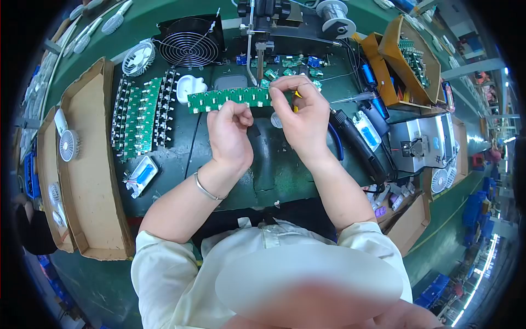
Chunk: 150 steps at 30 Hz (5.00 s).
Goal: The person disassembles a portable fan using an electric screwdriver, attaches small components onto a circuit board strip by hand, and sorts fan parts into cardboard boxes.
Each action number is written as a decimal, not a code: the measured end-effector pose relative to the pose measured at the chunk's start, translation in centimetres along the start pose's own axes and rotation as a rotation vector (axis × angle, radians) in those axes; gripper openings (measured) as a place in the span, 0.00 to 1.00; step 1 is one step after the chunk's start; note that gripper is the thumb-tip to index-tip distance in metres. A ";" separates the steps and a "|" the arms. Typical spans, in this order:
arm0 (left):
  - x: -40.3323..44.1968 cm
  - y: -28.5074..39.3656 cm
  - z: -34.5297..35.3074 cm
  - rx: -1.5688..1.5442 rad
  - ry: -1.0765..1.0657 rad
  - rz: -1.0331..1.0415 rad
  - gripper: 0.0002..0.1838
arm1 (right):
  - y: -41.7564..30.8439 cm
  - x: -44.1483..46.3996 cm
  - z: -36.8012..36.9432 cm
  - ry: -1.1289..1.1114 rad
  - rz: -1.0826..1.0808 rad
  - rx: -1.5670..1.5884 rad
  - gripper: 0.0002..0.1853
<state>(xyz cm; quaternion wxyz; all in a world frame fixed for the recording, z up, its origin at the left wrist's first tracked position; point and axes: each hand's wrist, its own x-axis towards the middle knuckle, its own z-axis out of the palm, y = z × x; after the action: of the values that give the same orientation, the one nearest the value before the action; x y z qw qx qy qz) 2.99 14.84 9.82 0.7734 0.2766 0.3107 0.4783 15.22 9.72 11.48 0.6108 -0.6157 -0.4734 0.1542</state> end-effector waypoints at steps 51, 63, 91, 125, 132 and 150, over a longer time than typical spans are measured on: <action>-0.4 -0.2 1.2 0.031 -0.210 -0.135 0.05 | 0.0 -0.2 0.0 -0.010 0.001 0.082 0.03; -0.4 -0.2 1.2 0.046 -0.190 -0.126 0.06 | -0.1 -0.1 0.1 -0.015 -0.056 0.026 0.04; -0.4 -0.6 1.2 0.155 -0.129 -0.205 0.11 | -0.5 0.1 -3.0 -0.051 0.158 -0.075 0.05; -0.5 -1.0 0.6 0.049 -0.117 -0.117 0.03 | -0.8 0.0 -2.8 -0.025 0.366 0.259 0.07; -0.4 -1.0 0.6 0.061 -0.108 -0.115 0.04 | -0.5 -0.3 -2.3 0.008 0.304 0.242 0.06; -0.8 -0.5 0.8 0.025 -0.113 -0.062 0.04 | -1.0 -0.4 -2.0 0.007 0.188 0.279 0.05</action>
<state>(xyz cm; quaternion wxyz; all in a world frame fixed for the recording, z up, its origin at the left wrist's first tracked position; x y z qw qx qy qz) 3.61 13.75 10.16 0.8008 0.3029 0.2807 0.4338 16.14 8.04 12.65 0.6749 -0.5669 -0.3858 0.2728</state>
